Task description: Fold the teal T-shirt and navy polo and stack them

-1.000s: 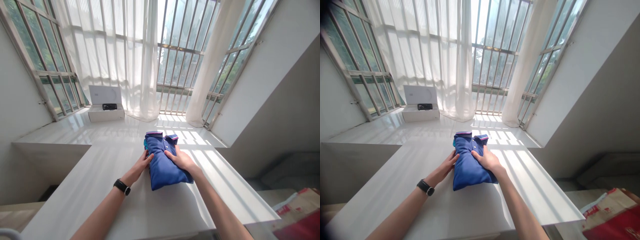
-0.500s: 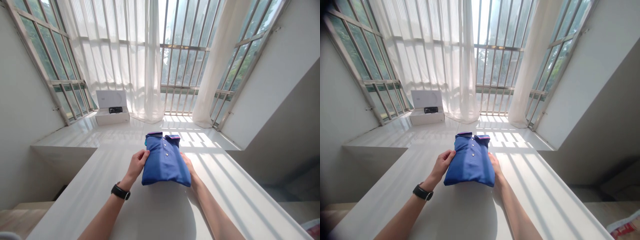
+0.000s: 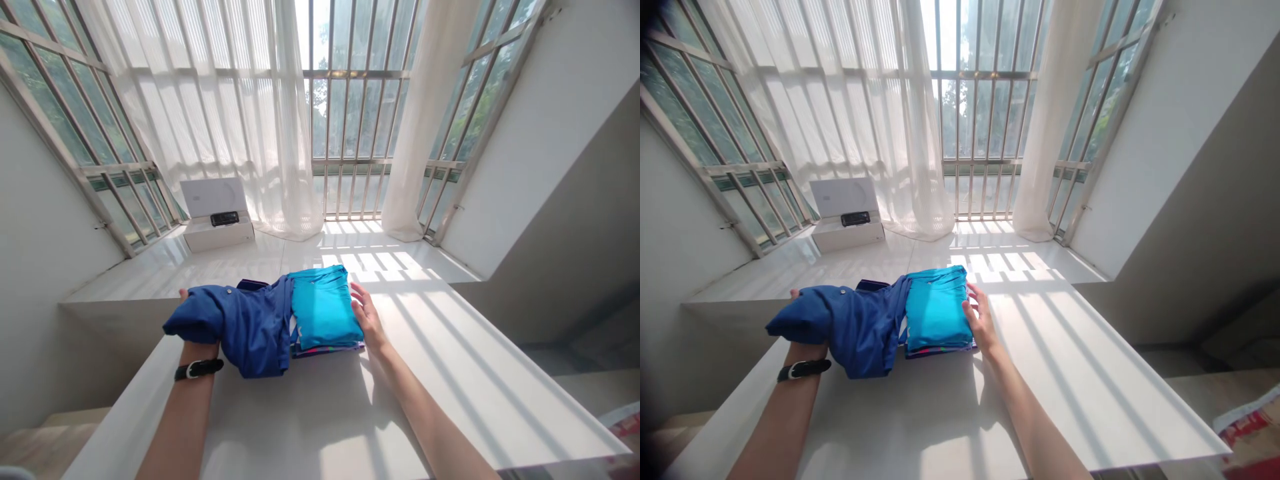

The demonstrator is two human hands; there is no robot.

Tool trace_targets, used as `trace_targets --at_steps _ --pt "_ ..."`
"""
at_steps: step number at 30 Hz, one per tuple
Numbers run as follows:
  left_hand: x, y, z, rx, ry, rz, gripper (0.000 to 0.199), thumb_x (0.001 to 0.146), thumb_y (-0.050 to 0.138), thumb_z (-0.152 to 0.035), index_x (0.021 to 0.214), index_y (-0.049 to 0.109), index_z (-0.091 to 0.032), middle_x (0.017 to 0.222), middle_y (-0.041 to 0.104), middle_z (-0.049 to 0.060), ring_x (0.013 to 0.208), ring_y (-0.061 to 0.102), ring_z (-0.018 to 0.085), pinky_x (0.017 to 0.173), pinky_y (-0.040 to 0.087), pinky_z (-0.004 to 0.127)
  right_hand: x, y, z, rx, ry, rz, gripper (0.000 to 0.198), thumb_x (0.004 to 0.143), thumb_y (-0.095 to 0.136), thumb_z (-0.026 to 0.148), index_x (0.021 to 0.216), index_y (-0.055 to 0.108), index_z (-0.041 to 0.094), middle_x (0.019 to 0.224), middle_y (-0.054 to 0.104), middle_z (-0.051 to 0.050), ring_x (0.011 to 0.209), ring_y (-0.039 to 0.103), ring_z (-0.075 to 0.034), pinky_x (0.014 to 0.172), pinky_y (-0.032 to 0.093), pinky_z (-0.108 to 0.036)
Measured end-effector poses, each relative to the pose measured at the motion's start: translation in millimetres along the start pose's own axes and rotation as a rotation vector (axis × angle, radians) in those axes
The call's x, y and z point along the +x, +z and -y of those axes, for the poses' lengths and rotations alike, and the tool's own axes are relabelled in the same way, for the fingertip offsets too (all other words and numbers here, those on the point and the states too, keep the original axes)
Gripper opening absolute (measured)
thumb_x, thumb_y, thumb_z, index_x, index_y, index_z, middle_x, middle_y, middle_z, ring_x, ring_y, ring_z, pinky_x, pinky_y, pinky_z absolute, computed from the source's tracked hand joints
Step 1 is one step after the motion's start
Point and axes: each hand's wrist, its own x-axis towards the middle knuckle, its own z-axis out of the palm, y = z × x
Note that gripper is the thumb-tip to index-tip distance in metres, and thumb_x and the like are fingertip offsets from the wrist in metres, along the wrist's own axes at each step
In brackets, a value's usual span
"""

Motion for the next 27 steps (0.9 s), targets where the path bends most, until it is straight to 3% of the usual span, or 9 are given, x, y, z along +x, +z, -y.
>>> trace_targets --at_steps 3,5,6,8,10,12,16,22,27 --pt "2.2 12.4 6.6 0.065 0.021 -0.221 0.053 0.083 0.055 -0.074 0.07 0.053 -0.022 0.069 0.058 0.0 0.076 0.062 0.021 0.087 0.056 0.045 -5.5 -3.8 12.3 -0.104 -0.121 0.147 0.058 0.088 0.062 0.066 0.131 0.065 0.027 0.155 0.05 -0.011 0.144 0.044 -0.034 0.116 0.037 -0.051" --pt "-2.3 21.6 8.1 0.268 0.201 -0.266 0.037 0.078 0.069 -0.056 0.071 0.058 -0.021 0.083 0.064 0.004 0.093 0.063 0.025 0.102 0.049 0.048 -7.4 -6.8 18.8 -0.17 -0.156 0.223 0.048 0.088 0.065 0.061 0.123 0.07 0.028 0.151 0.055 -0.01 0.142 0.047 -0.034 0.118 0.035 -0.051" --pt "-6.4 26.2 8.8 0.378 0.311 -0.2 0.028 0.078 0.071 -0.046 0.075 0.062 -0.02 0.094 0.067 0.007 0.104 0.063 0.028 0.108 0.045 0.05 -7.5 -8.0 21.2 -0.194 -0.164 0.242 0.044 0.089 0.065 0.059 0.119 0.072 0.028 0.146 0.059 -0.01 0.138 0.05 -0.033 0.117 0.036 -0.051" --pt "-17.9 36.0 11.2 0.513 0.451 0.133 0.02 0.079 0.067 -0.034 0.095 0.069 -0.02 0.118 0.068 0.011 0.118 0.061 0.03 0.111 0.043 0.05 -6.3 -9.9 24.6 -0.222 -0.174 0.246 0.038 0.091 0.063 0.057 0.113 0.074 0.027 0.134 0.067 -0.01 0.13 0.057 -0.032 0.112 0.041 -0.05" --pt "-31.9 47.1 14.8 0.523 0.44 0.526 0.028 0.086 0.058 -0.028 0.112 0.068 -0.023 0.133 0.065 0.011 0.121 0.063 0.029 0.106 0.048 0.047 -4.1 -11.2 26.5 -0.237 -0.182 0.224 0.036 0.093 0.06 0.056 0.105 0.075 0.026 0.12 0.072 -0.009 0.119 0.063 -0.031 0.103 0.047 -0.047" --pt "-45.3 58.8 17.7 0.458 0.372 0.73 0.026 0.095 0.05 -0.03 0.112 0.069 -0.024 0.135 0.066 0.01 0.121 0.064 0.028 0.103 0.051 0.044 -2.2 -11.9 27.3 -0.239 -0.185 0.204 0.035 0.093 0.058 0.056 0.099 0.074 0.025 0.109 0.073 -0.009 0.108 0.066 -0.029 0.092 0.052 -0.043" --pt "-64.2 77.3 15.3 0.249 0.188 0.695 0.034 0.1 0.049 -0.045 0.116 0.067 -0.02 0.116 0.072 0.011 0.108 0.068 0.026 0.09 0.056 0.039 -1.9 -11.0 26.3 -0.227 -0.126 0.22 0.036 0.09 0.061 0.057 0.086 0.07 0.023 0.086 0.068 -0.005 0.078 0.062 -0.022 0.072 0.049 -0.034" --pt "-77.8 84.8 2.1 0.192 0.071 0.77 0.039 0.085 0.072 -0.052 0.109 0.069 -0.021 0.109 0.07 0.007 0.104 0.065 0.024 0.083 0.054 0.033 -3.3 -11.2 26.2 -0.232 -0.012 0.211 0.055 0.086 0.065 0.061 0.124 0.06 0.021 0.061 0.047 0.007 0.056 0.046 -0.016 0.057 0.038 -0.03" --pt "-80.8 85.1 -1.0 0.193 0.064 0.77 0.037 0.085 0.072 -0.052 0.106 0.069 -0.021 0.107 0.069 0.007 0.1 0.064 0.023 0.079 0.052 0.031 -1.7 -19.8 24.8 -0.276 0.003 0.328 0.043 0.083 0.07 0.063 0.088 0.057 0.023 0.062 0.043 0.007 0.057 0.04 -0.013 0.054 0.032 -0.027"
